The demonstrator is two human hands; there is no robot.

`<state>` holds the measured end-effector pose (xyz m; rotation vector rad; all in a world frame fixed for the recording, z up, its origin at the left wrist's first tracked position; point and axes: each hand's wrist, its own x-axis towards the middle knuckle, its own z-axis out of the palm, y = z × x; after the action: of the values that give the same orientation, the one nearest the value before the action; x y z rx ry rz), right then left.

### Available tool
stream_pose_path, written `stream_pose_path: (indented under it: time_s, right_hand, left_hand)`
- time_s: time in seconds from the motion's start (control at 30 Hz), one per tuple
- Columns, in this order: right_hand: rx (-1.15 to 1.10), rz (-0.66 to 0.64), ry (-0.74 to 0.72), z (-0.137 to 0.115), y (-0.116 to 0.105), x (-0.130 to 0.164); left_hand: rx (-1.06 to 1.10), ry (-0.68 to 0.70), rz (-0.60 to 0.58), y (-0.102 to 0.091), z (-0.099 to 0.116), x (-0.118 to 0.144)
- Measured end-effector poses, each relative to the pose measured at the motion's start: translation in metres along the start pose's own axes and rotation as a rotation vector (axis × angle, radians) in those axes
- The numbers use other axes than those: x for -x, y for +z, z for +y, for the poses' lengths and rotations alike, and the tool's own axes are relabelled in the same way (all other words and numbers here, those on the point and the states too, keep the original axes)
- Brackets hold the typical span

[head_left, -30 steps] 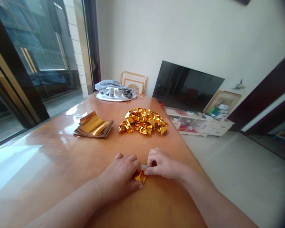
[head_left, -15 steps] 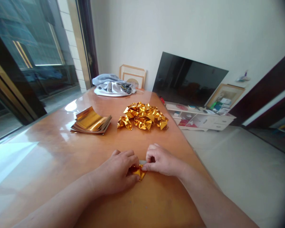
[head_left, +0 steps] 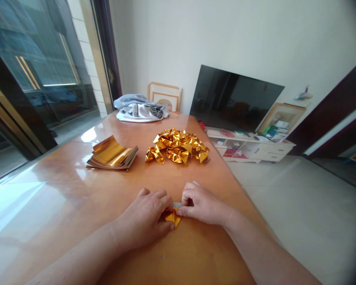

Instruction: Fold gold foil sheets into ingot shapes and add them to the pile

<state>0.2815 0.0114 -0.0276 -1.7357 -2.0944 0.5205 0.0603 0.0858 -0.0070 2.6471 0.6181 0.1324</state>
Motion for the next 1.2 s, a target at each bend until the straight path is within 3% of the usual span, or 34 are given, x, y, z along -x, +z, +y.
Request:
stream_pose_path:
  time_s: [0.47,0.83,1.2]
  right_hand:
    - [-0.021,0.023,-0.001,0.0,0.0,0.004]
    - [-0.243,0.035,0.094,0.012,-0.012,0.012]
    - [-0.083,0.023,0.035,0.006,-0.006,0.01]
  left_hand:
    - [-0.001,0.057,-0.034,-0.003,-0.001,0.002]
    - [0.009,0.055,-0.031,-0.003,-0.001,0.001]
    - [-0.001,0.05,-0.035,-0.003,0.0,0.001]
